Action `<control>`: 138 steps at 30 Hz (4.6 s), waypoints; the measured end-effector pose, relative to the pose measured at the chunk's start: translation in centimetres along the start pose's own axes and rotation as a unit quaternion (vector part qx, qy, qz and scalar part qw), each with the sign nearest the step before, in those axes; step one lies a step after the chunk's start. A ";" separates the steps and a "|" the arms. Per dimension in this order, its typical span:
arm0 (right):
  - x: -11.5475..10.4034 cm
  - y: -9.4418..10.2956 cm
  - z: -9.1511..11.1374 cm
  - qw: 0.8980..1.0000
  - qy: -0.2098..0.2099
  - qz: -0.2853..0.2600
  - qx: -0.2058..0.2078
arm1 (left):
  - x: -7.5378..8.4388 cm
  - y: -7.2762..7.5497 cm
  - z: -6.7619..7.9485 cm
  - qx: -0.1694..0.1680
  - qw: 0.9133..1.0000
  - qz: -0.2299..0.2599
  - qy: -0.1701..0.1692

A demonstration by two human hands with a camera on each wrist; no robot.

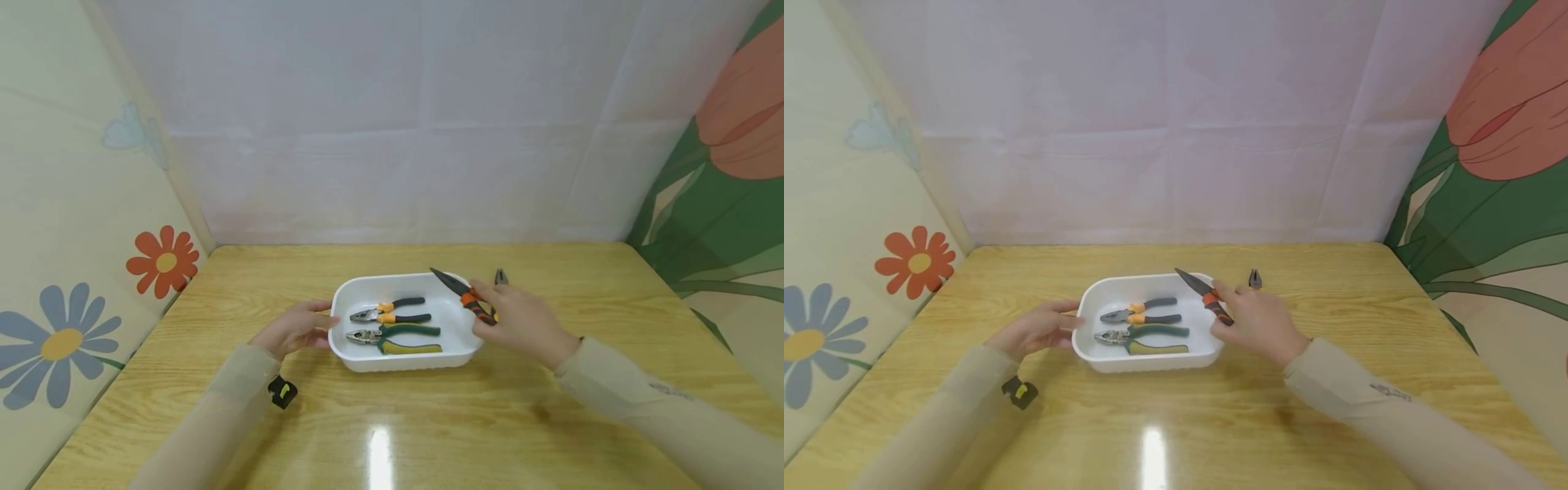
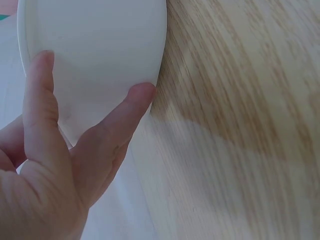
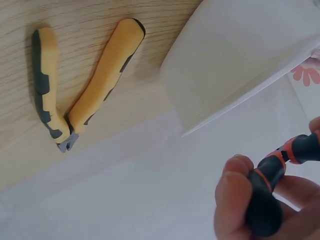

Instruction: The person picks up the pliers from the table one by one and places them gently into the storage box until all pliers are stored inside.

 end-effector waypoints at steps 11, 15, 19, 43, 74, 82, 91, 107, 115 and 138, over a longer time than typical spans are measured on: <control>-1.2 -0.5 -0.6 0.999 0.032 0.004 -0.004 | 0.3 -0.1 0.2 -0.006 1.000 -0.002 -0.003; -1.5 -0.7 -0.8 0.999 0.039 0.007 -0.006 | 0.4 -0.2 0.3 -0.009 1.000 -0.006 -0.001; -1.8 -0.9 -1.0 0.999 0.044 0.004 -0.012 | 0.4 -0.1 0.1 -0.008 1.000 -0.005 0.003; -3.6 -2.1 -2.7 0.983 0.175 0.038 0.041 | 0.2 0.0 0.0 0.002 1.000 -0.008 0.013; -6.2 -3.9 -4.8 0.972 0.227 0.048 -0.042 | 0.4 -0.1 -0.1 -0.001 1.000 -0.012 0.004; -6.7 -4.8 -5.5 0.969 0.232 0.045 -0.078 | 0.2 0.0 -0.4 0.014 1.000 -0.010 0.014; -7.0 -5.6 -6.8 0.965 0.239 0.053 -0.097 | 0.1 0.0 -0.6 0.022 1.000 -0.013 0.019; -6.6 -7.6 -9.6 0.950 0.230 0.060 -0.204 | 0.0 -0.1 -0.6 0.014 1.000 -0.018 0.011; -6.4 -8.7 -11.3 0.937 0.239 0.055 -0.249 | 0.0 0.0 -0.6 0.025 0.999 -0.010 0.022; -6.3 -10.6 -12.5 0.915 0.219 0.062 -0.332 | 0.3 -0.2 -0.2 0.015 1.000 -0.012 0.025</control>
Point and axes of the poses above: each hand's wrist, its own z-axis away from the middle knuckle, its own y-axis out of the back of the hand, x = y × z, the point moved 4 cm from there along -z, towards the middle knuckle, and after that the axes turned 1 degree about y, right-handed, at the moved point
